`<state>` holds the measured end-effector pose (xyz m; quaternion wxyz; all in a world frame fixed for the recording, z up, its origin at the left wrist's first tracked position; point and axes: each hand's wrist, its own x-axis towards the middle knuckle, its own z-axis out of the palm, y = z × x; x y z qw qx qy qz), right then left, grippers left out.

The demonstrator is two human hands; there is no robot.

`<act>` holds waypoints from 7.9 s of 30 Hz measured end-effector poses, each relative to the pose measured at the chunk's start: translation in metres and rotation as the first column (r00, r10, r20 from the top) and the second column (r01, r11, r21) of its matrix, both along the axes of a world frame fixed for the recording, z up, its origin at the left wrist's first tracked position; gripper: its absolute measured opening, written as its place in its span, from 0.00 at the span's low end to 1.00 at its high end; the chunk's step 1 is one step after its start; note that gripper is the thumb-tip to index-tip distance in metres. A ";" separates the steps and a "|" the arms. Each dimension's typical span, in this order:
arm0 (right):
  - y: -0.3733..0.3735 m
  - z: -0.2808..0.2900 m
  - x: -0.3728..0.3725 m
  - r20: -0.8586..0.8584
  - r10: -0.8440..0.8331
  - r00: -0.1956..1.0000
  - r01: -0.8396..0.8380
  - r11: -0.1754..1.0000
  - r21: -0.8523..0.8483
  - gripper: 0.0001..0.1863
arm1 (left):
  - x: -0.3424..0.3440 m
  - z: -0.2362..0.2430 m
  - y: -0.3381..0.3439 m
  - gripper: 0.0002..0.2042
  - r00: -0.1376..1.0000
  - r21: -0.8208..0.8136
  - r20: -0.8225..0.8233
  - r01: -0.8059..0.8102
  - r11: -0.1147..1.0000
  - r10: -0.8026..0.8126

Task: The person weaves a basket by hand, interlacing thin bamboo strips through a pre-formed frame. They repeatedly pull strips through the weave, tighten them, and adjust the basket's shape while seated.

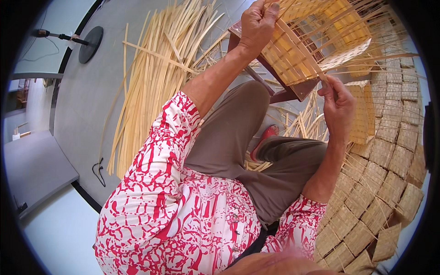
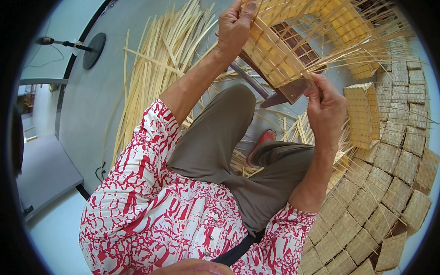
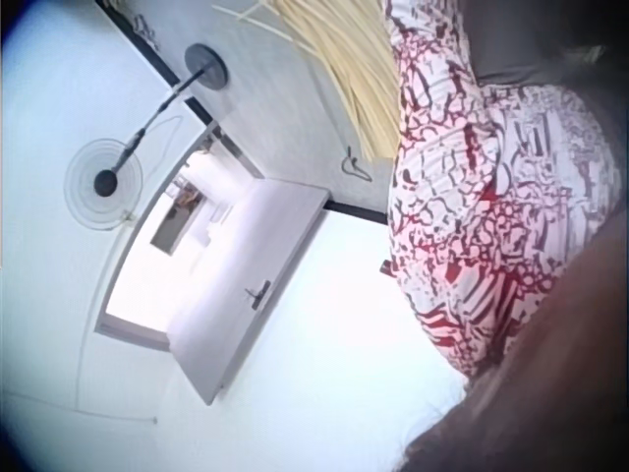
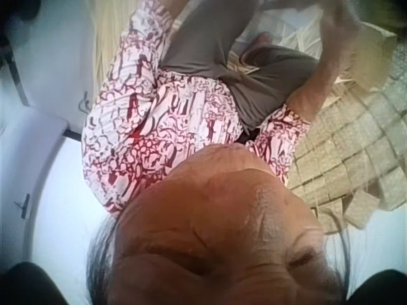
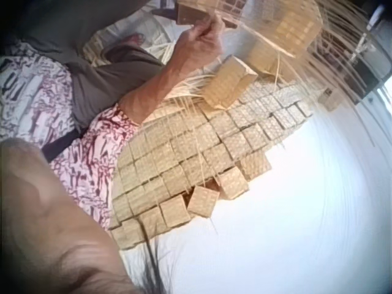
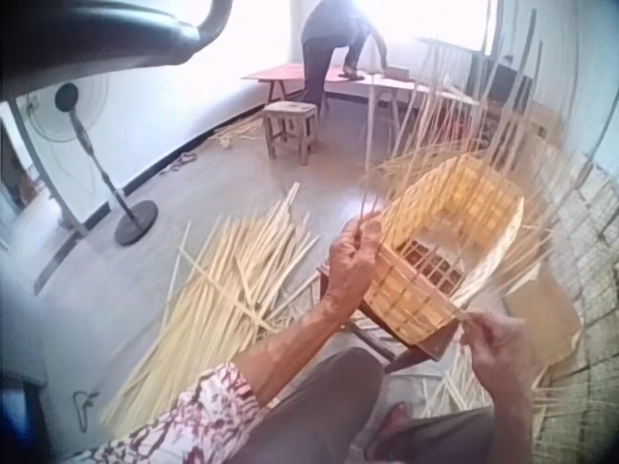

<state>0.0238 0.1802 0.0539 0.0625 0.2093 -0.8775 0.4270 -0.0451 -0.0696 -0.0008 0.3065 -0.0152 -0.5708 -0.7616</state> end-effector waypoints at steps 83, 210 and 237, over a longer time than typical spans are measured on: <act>-0.031 -0.040 -0.036 0.572 0.306 0.762 0.360 0.534 -0.765 0.11 | 0.037 0.033 0.008 0.06 0.994 -0.764 0.020 0.085 0.640 -0.108; -0.018 -0.022 -0.019 -0.020 -0.139 0.990 0.130 0.957 -0.259 0.16 | 0.051 0.032 -0.070 0.23 0.968 -0.652 -0.033 -0.211 0.729 0.250; -0.039 -0.020 -0.051 -0.238 -0.120 0.964 0.105 0.992 -0.076 0.18 | 0.017 0.023 -0.025 0.37 0.837 -0.448 -0.135 -0.529 0.721 0.530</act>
